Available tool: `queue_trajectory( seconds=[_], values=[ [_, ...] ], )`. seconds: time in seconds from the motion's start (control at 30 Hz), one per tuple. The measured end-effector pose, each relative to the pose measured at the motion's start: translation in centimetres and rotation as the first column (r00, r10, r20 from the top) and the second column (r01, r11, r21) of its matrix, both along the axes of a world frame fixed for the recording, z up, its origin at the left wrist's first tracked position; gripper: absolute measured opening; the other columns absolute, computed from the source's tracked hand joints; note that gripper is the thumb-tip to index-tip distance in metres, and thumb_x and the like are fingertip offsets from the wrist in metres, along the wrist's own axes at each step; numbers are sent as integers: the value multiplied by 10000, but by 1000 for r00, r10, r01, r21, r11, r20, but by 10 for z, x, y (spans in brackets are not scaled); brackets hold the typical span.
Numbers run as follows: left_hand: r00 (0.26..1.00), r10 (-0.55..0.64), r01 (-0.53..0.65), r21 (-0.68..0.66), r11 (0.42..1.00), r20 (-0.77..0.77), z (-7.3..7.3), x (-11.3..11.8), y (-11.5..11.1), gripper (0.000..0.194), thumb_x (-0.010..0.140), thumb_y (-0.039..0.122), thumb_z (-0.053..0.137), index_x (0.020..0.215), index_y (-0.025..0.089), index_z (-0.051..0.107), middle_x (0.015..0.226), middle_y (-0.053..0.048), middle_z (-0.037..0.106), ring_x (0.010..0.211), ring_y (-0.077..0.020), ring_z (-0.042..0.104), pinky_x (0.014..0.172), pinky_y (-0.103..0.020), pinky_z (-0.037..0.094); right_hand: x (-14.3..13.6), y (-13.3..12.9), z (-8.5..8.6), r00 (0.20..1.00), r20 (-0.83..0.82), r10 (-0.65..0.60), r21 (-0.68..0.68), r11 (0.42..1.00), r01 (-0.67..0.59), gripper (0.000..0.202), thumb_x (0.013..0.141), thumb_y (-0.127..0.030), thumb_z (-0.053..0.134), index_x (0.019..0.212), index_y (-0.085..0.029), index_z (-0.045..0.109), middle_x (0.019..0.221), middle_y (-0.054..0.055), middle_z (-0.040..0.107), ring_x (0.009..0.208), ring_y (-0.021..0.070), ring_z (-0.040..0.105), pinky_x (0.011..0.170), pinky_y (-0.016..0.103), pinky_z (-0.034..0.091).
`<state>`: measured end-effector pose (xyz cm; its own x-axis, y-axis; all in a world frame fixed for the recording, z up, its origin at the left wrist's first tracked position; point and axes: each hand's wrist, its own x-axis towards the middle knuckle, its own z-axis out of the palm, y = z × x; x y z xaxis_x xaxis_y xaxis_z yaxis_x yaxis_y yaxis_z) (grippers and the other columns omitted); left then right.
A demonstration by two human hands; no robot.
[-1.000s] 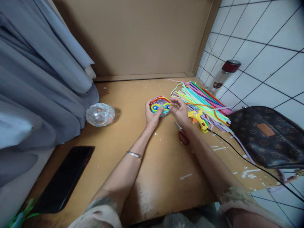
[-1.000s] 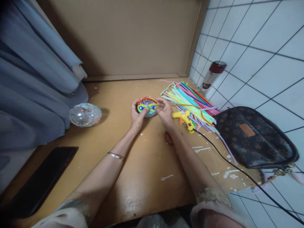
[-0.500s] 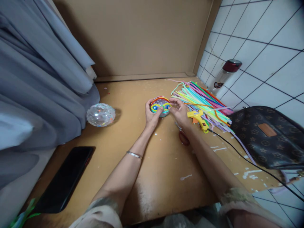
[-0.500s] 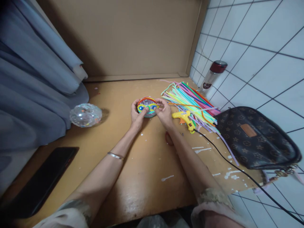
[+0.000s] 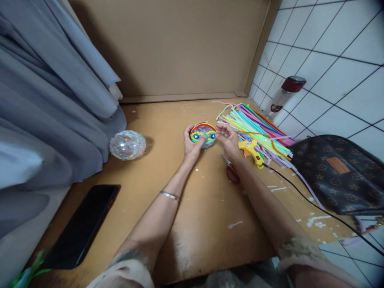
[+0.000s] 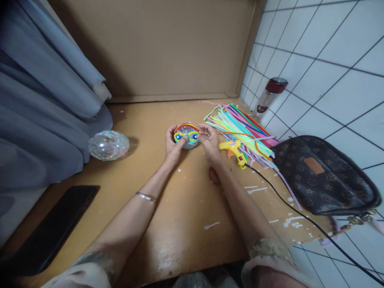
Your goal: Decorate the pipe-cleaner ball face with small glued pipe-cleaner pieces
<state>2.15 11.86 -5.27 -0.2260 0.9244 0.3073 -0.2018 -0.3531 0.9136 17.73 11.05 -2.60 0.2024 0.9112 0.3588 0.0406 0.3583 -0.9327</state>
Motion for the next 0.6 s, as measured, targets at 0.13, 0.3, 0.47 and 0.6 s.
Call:
queue_trajectory(
  seconds=[0.13, 0.3, 0.47, 0.6],
  values=[
    [1000, -5, 5, 2, 1000, 4, 0, 1, 1, 767, 600, 496, 928, 1235, 258, 571, 1302, -94, 628, 1240, -283, 635, 1093, -436, 506, 0, 3, -5, 998, 53, -44, -13, 999, 45, 489, 675, -463, 797, 1100, -246, 691, 1241, 96, 704, 1165, 271, 641, 1035, 492, 549],
    [1000, -7, 7, -2, 1000, 23, 1, 0, 0, 756, 599, 479, 929, 1228, 257, 573, 1305, -99, 636, 1250, -290, 639, 1091, -440, 514, -5, -2, -2, 996, 52, 68, -70, 995, -64, 536, 675, -532, 818, 1103, -229, 706, 1223, 106, 731, 1164, 293, 667, 1032, 509, 556],
    [998, -14, 16, -41, 999, 59, 1, -2, 1, 734, 608, 481, 927, 1217, 262, 581, 1304, -86, 646, 1253, -283, 643, 1089, -437, 522, -8, -6, 1, 995, 43, 93, -62, 994, -90, 589, 665, -593, 842, 1111, -230, 715, 1218, 107, 748, 1152, 295, 683, 1024, 509, 564],
    [996, -41, 43, -24, 999, 77, -1, -1, 1, 740, 610, 493, 932, 1222, 267, 582, 1325, -88, 642, 1274, -281, 631, 1093, -423, 515, -7, -6, 2, 996, 52, 70, -64, 996, -66, 613, 647, -608, 852, 1102, -219, 722, 1222, 120, 744, 1154, 305, 683, 1023, 514, 563]
  ],
)
